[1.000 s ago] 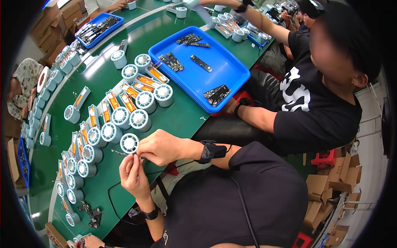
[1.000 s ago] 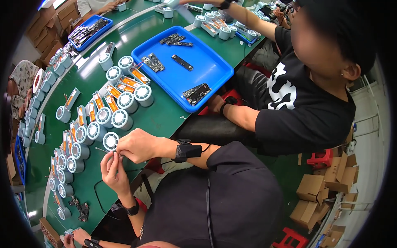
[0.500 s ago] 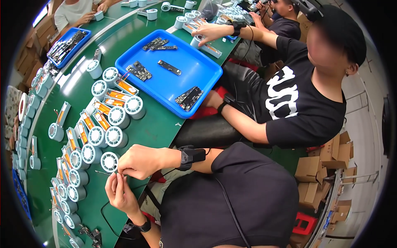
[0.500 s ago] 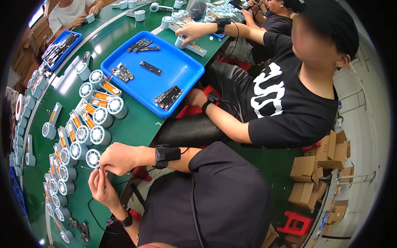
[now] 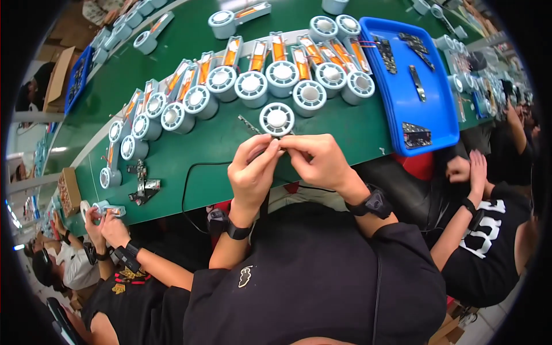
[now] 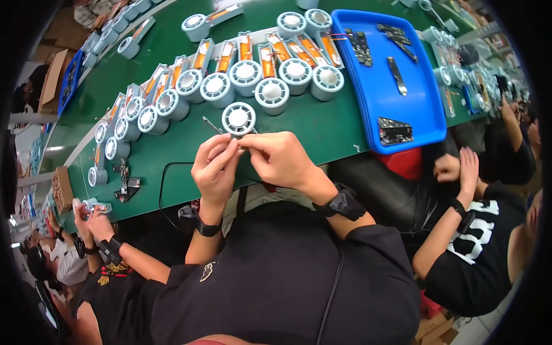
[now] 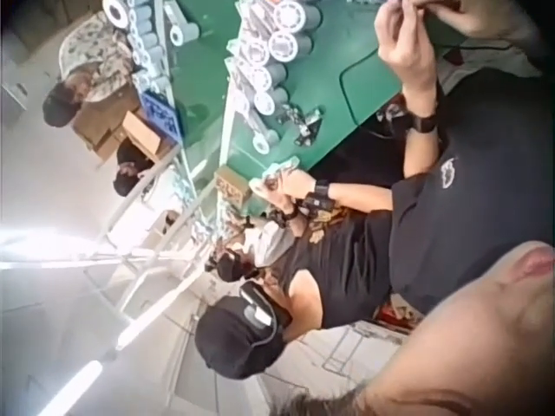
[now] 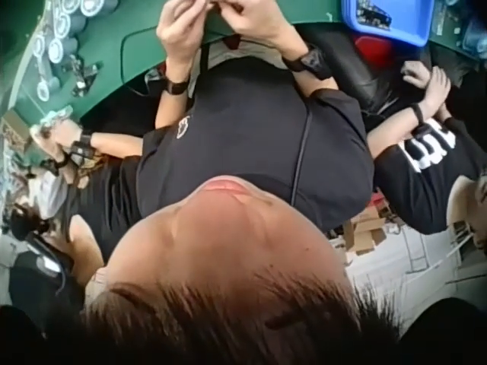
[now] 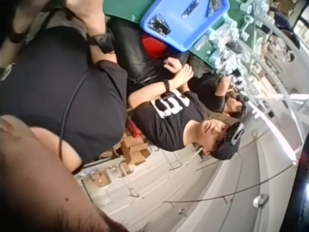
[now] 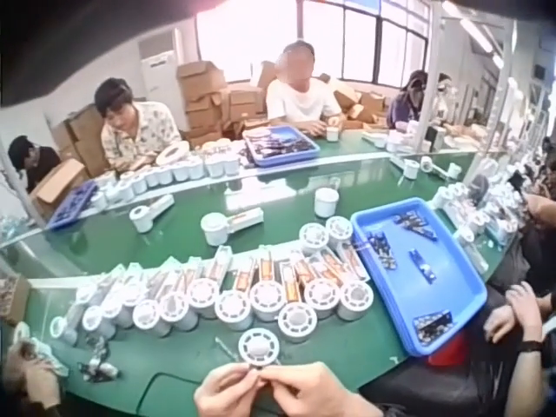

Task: The person picks up a fan housing, turns it over, and presses a circuit board into the handle. They connect the wires to the board by hand, tuck them into the housing, and set the assembled fan back on the table.

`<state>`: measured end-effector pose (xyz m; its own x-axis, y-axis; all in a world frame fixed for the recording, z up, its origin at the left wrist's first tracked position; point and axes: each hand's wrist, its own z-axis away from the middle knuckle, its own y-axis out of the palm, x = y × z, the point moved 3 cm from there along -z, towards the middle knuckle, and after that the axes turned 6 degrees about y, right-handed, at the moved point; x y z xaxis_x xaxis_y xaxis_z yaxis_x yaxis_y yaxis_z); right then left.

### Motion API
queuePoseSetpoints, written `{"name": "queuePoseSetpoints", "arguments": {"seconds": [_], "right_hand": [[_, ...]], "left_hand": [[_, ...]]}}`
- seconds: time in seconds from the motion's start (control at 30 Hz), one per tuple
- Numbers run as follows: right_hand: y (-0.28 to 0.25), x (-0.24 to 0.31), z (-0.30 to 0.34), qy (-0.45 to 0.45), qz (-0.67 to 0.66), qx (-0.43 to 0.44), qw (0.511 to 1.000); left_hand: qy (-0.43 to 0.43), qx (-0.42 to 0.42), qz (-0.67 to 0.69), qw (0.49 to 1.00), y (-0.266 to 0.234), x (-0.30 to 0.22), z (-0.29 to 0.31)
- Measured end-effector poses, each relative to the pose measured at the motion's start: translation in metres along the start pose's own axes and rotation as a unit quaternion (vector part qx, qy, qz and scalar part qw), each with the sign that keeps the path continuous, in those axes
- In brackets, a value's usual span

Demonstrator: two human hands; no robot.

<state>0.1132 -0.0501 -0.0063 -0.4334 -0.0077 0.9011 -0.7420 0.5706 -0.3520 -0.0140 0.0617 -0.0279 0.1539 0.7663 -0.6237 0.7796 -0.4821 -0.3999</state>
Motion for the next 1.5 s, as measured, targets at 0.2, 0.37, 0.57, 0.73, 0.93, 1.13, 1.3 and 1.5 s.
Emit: {"name": "queuePoseSetpoints", "arguments": {"seconds": [0.2,0.37,0.57,0.73,0.93,1.13,1.3,1.5], "right_hand": [[-0.002,-0.006,-0.002,0.072,-0.027,0.024,0.997],[-0.001,-0.003,-0.004,0.028,-0.005,0.007,1.0],[-0.001,-0.002,-0.004,-0.01,0.013,0.006,1.0],[-0.004,0.002,-0.001,-0.025,0.017,0.014,0.999],[-0.012,-0.013,-0.005,0.074,-0.066,0.105,0.989],[-0.039,-0.002,-0.002,0.038,-0.009,0.009,0.999],[-0.044,0.005,0.001,0.103,0.011,0.103,0.989],[-0.031,-0.004,0.003,0.223,-0.114,0.221,0.943]], "left_hand": [[-0.018,0.012,0.05,0.999,0.001,-0.002,-0.011],[-0.009,0.031,0.05,0.998,0.001,-0.001,-0.014],[-0.011,0.028,0.037,0.999,0.001,-0.002,-0.012],[-0.02,0.028,0.035,0.999,0.001,-0.006,-0.009],[-0.046,0.09,-0.001,0.995,-0.008,-0.021,-0.022],[0.031,0.17,-0.117,0.978,-0.017,-0.019,-0.031],[-0.189,0.205,0.025,0.96,-0.009,-0.015,-0.035],[-0.424,0.233,0.342,0.806,0.0,-0.024,-0.04]]}}
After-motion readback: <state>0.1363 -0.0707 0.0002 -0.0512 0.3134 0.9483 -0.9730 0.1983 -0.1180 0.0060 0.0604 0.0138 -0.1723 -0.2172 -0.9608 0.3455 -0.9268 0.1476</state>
